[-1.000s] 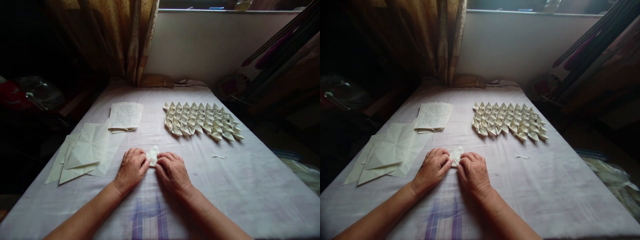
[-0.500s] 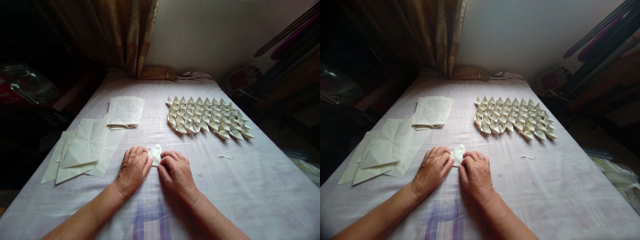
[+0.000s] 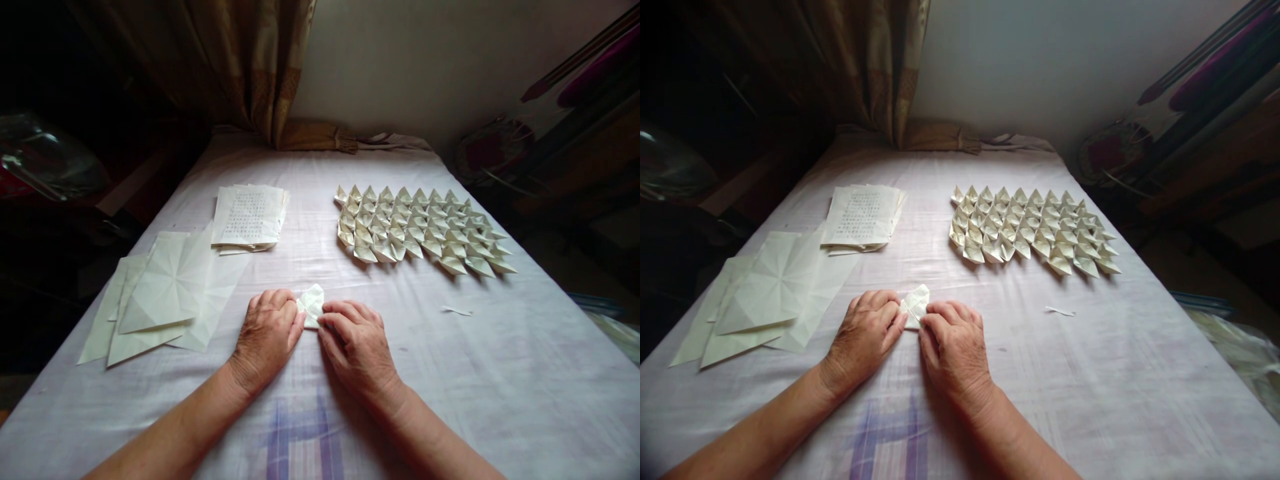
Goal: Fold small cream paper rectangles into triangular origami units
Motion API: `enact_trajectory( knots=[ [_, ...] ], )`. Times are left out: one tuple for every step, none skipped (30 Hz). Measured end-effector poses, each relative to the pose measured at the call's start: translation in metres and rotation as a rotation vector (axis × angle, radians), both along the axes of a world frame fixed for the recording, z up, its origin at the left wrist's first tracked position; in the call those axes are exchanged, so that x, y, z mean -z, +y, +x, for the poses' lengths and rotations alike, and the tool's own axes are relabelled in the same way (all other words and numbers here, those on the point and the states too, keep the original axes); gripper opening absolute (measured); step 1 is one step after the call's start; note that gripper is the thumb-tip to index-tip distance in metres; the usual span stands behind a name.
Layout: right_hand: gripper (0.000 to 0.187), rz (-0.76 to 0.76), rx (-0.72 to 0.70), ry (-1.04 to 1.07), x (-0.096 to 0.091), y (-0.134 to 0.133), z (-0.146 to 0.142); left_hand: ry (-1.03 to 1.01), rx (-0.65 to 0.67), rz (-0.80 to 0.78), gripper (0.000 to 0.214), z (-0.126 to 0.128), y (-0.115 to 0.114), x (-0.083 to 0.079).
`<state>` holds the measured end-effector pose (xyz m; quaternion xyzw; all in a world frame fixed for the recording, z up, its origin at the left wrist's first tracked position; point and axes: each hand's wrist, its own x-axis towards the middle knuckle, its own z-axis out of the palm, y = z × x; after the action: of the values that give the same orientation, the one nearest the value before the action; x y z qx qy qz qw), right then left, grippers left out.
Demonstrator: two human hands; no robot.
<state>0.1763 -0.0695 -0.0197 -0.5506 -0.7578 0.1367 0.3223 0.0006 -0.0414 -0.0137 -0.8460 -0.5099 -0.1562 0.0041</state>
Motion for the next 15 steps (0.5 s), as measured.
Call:
enact_trajectory(
  knots=[
    [0.009,-0.001,0.008,0.001,-0.0003,0.0002,-0.0004,0.001,-0.001,0.001,0.016,0.0001,0.0000,0.0001],
    [0.008,-0.004,0.015,-0.001,-0.0005,0.0007,-0.0011,0.002,-0.002,0.001,0.016,0.0001,-0.0001,0.0002],
    [0.008,-0.009,0.023,-0.006,-0.0008,0.0013,-0.0018,0.003,-0.002,0.000,0.016,0.0002,-0.0001,0.0003],
    [0.009,-0.015,0.032,-0.017,-0.0011,0.0020,-0.0027,0.004,-0.001,-0.001,0.017,0.0002,-0.0001,0.0003],
    [0.009,-0.021,0.044,-0.030,-0.0014,0.0027,-0.0037,0.004,-0.001,0.001,0.017,0.0003,-0.0001,0.0002],
    [0.009,-0.028,0.056,-0.042,-0.0017,0.0034,-0.0047,0.007,-0.001,0.001,0.017,0.0005,-0.0001,0.0000],
    [0.009,-0.037,0.068,-0.052,-0.0020,0.0039,-0.0057,0.010,-0.003,0.000,0.017,0.0008,0.0000,-0.0002],
    [0.009,-0.046,0.078,-0.056,-0.0023,0.0044,-0.0067,0.014,-0.005,-0.003,0.017,0.0011,0.0001,-0.0004],
    [0.008,-0.056,0.085,-0.054,-0.0026,0.0046,-0.0075,0.018,-0.009,-0.009,0.017,0.0015,0.0002,-0.0006],
    [0.007,-0.066,0.088,-0.048,-0.0029,0.0047,-0.0082,0.022,-0.014,-0.015,0.017,0.0019,0.0003,-0.0008],
    [0.007,-0.076,0.089,-0.041,-0.0033,0.0048,-0.0087,0.025,-0.018,-0.020,0.017,0.0022,0.0004,-0.0010],
    [0.007,-0.084,0.090,-0.035,-0.0035,0.0048,-0.0091,0.027,-0.021,-0.024,0.018,0.0025,0.0004,-0.0012],
    [0.007,-0.089,0.092,-0.031,-0.0037,0.0049,-0.0093,0.027,-0.025,-0.025,0.018,0.0028,0.0004,-0.0013],
    [0.007,-0.093,0.095,-0.030,-0.0038,0.0049,-0.0093,0.026,-0.027,-0.027,0.017,0.0029,0.0003,-0.0015],
    [0.008,-0.094,0.097,-0.031,-0.0037,0.0050,-0.0093,0.026,-0.030,-0.030,0.017,0.0030,0.0002,-0.0016]
  ],
)
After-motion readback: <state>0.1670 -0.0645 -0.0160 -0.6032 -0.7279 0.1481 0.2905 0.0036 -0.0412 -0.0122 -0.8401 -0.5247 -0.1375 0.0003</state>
